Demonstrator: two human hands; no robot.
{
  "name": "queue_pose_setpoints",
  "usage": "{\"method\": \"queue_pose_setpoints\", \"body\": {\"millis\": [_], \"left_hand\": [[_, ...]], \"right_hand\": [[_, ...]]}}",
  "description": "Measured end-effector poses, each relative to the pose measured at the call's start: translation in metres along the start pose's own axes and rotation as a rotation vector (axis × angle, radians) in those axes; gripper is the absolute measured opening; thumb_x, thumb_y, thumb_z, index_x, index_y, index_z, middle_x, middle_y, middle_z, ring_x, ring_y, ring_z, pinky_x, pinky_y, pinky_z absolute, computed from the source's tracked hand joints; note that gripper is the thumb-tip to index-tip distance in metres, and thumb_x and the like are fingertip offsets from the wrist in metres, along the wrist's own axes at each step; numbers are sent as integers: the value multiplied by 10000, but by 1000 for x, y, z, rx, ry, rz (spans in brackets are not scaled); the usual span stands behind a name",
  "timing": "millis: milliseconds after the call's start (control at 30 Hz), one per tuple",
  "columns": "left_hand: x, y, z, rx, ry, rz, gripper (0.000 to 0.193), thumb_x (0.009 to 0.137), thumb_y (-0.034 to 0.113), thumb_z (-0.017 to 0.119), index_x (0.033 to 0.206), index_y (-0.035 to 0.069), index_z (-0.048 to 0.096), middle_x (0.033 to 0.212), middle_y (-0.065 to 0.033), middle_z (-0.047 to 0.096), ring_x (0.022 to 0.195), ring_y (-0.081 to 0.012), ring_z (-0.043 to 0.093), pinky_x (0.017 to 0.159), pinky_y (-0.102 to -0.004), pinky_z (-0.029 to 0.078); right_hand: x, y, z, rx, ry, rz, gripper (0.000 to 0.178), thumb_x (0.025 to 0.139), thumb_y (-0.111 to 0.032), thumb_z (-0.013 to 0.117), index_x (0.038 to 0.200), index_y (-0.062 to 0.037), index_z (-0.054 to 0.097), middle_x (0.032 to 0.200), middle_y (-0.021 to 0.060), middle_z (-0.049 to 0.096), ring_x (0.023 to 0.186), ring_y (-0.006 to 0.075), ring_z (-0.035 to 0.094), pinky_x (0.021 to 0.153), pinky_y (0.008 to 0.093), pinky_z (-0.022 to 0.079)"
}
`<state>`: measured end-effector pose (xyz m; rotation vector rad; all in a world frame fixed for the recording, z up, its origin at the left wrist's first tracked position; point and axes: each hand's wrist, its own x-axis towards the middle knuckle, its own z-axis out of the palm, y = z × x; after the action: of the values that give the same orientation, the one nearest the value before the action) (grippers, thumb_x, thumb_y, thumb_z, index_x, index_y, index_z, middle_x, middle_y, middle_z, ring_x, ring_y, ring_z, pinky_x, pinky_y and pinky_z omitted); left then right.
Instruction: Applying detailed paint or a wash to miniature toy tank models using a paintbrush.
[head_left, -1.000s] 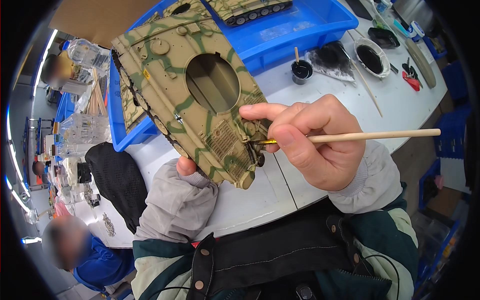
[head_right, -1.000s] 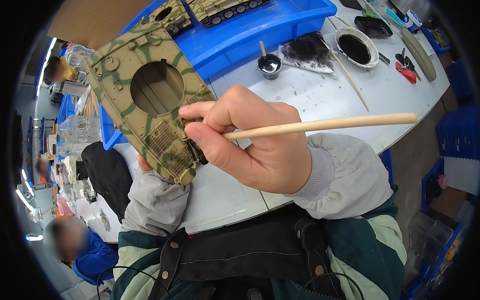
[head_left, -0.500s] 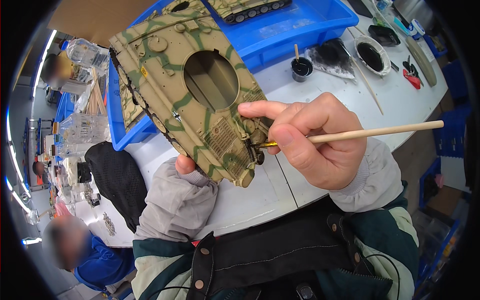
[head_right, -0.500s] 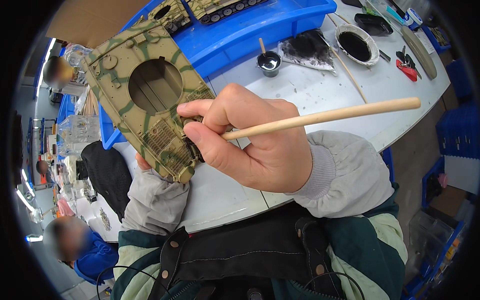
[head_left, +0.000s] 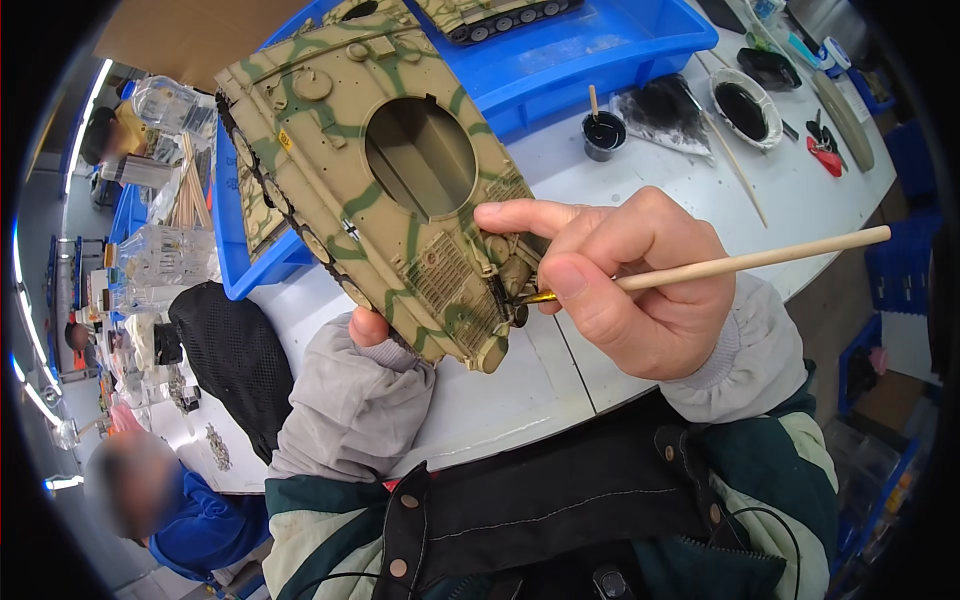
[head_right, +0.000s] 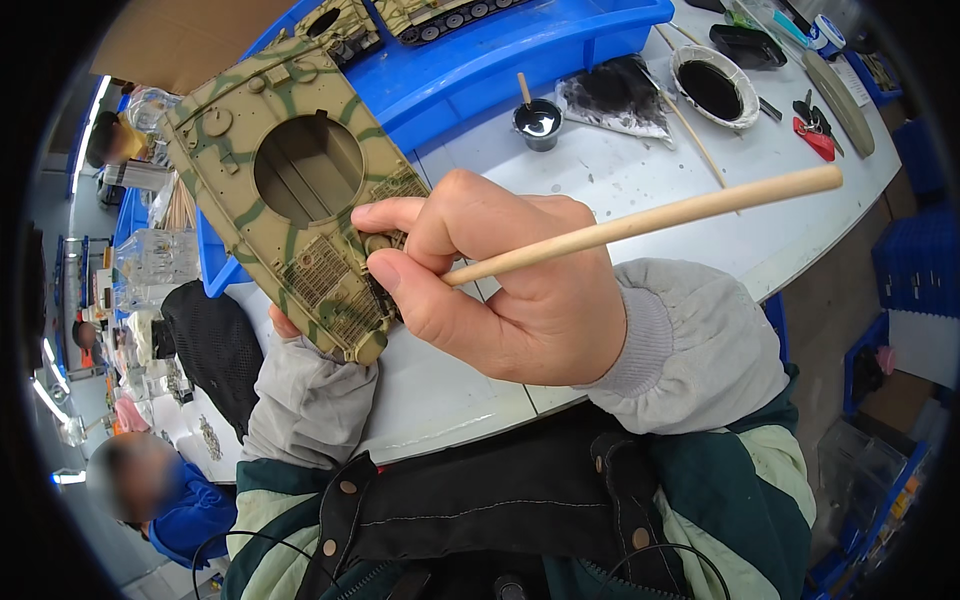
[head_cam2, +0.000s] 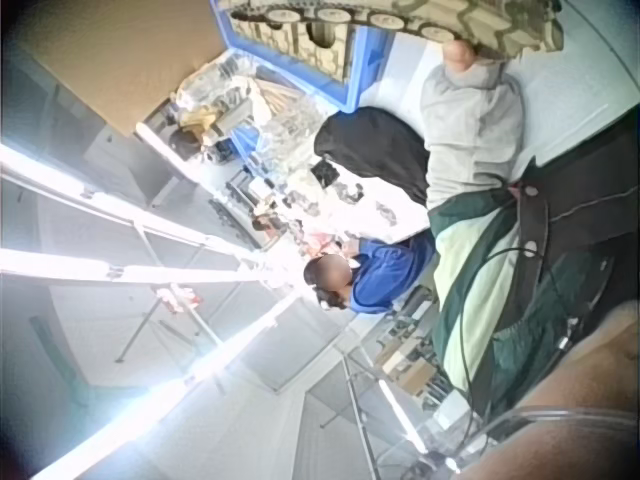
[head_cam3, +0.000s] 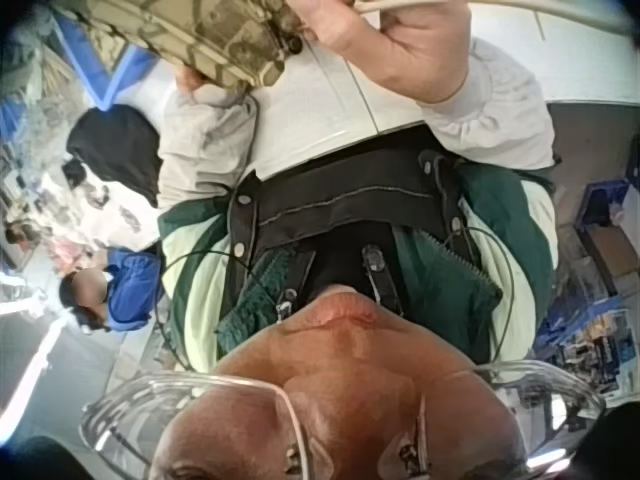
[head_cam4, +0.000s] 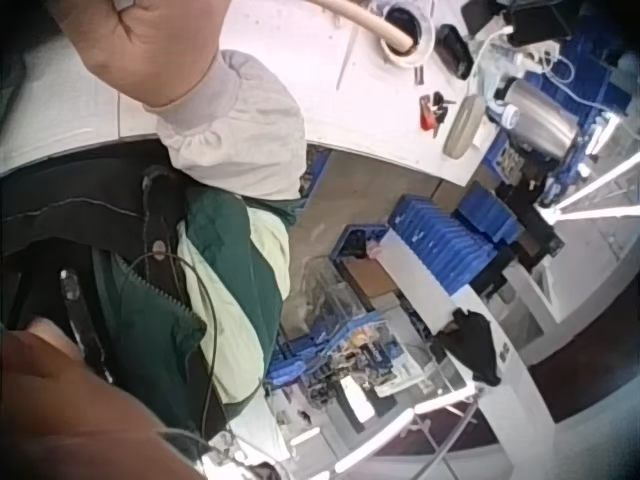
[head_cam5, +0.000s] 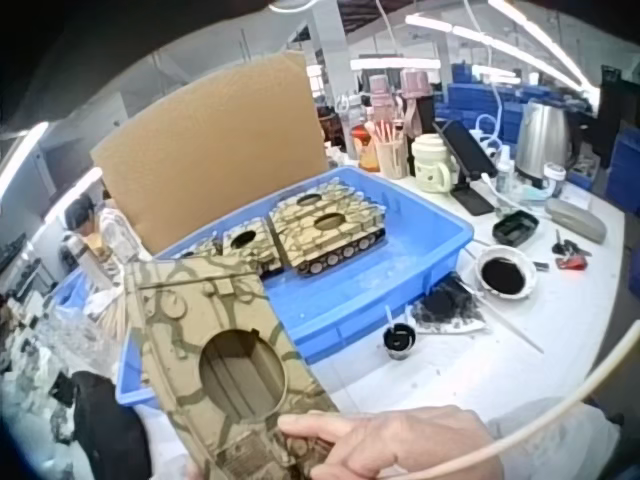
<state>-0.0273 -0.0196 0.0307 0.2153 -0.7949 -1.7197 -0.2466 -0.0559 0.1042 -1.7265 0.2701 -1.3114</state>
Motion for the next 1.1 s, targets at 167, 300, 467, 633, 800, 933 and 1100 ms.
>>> {"method": "queue_pose_setpoints", "body": {"millis": [167, 300, 467, 633, 800, 933, 1100], "left_hand": [[0, -2, -7, -74, -23, 70, 833, 783, 498, 631, 1381, 24, 297, 1360, -189, 389, 1203, -329, 444, 947, -486, 429], [1, 5, -18, -18, 62, -101, 895, 731, 561, 654, 1354, 7, 329, 1336, -213, 405, 1193, -332, 455, 966, -475, 418], [5, -5, -28, -140, -94, -86, 865, 752, 503, 656, 1363, 0, 306, 1339, -233, 388, 1193, -362, 447, 949, -503, 421], [0, -3, -43, -226, -161, -82, 838, 772, 445, 657, 1371, -6, 283, 1343, -253, 372, 1193, -392, 439, 932, -531, 425], [8, -5, -60, -353, -331, -34, 826, 787, 455, 631, 1383, 11, 270, 1360, -266, 341, 1209, -415, 415, 922, -573, 411], [31, -4, -67, -78, -454, 149, 836, 787, 551, 565, 1398, 64, 269, 1382, -225, 338, 1230, -400, 399, 941, -584, 382], [24, -6, -50, -263, -341, 175, 790, 834, 574, 458, 1401, 67, 247, 1405, -184, 323, 1243, -375, 392, 982, -582, 345]], "right_hand": [[1, 2, -1, 50, 44, 20, 42, 918, -16, 424, 884, -29, 403, 609, 58, 523, 563, 80, 502, 927, 559, 430], [7, 2, -21, 100, 179, 148, 95, 941, -79, 408, 857, -38, 421, 599, 55, 523, 559, 112, 537, 875, 477, 490], [14, 12, -57, -1, 406, 214, 189, 915, -151, 520, 761, -51, 477, 596, 45, 557, 537, 124, 567, 549, 238, 468], [11, 30, -89, -323, 368, 452, 227, 887, -202, 587, 724, -72, 498, 575, 18, 567, 491, 60, 499, 480, 198, 376], [8, 42, -91, -523, 305, 583, 253, 867, -237, 595, 716, -51, 513, 557, 28, 579, 510, 69, 533, 481, 225, 395], [11, 38, -85, -606, 266, 612, 258, 870, -239, 587, 722, -42, 508, 554, 45, 587, 503, 84, 552, 474, 228, 404], [9, 41, -87, -626, 235, 630, 256, 875, -239, 583, 729, -43, 506, 548, 39, 581, 487, 88, 542, 462, 232, 397]]}}
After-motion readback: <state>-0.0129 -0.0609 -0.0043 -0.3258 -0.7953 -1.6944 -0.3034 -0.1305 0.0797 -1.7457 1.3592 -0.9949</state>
